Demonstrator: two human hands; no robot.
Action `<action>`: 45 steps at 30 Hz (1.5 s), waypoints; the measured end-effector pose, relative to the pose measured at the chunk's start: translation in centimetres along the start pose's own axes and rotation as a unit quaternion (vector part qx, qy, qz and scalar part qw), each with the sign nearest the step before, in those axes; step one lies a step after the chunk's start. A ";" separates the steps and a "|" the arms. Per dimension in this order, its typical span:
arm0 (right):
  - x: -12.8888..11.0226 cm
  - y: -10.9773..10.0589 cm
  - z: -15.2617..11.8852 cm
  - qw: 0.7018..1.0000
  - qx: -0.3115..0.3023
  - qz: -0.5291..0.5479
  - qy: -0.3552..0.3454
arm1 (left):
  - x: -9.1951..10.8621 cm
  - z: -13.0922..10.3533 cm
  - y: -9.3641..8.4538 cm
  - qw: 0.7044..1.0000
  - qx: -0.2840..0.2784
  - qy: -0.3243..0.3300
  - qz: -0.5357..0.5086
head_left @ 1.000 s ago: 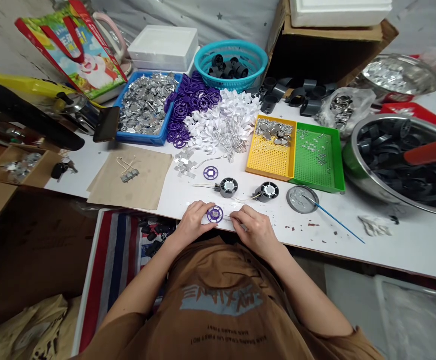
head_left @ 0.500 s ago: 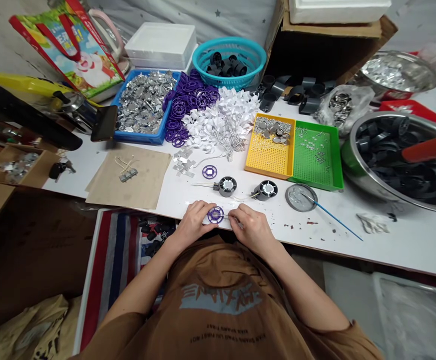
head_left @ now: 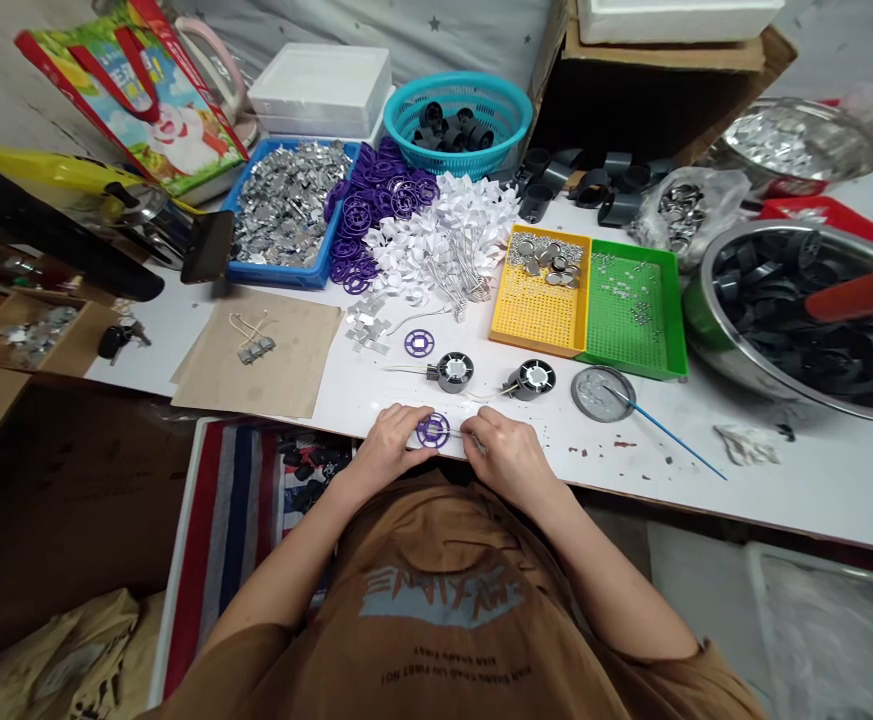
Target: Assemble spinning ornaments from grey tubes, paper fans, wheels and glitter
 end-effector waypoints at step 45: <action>4.8 -1.4 -3.1 0.982 0.051 0.160 0.088 | 4.9 2.2 3.0 0.999 0.012 0.020 -0.044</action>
Point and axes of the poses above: each hand's wrist, its own z-axis towards the middle knuckle, its own y-axis out of the palm, x = y × z, the point moved 9 cm from there along z, towards the middle knuckle, and after that the axes turned 2 degrees about z, right-handed, at the moved point
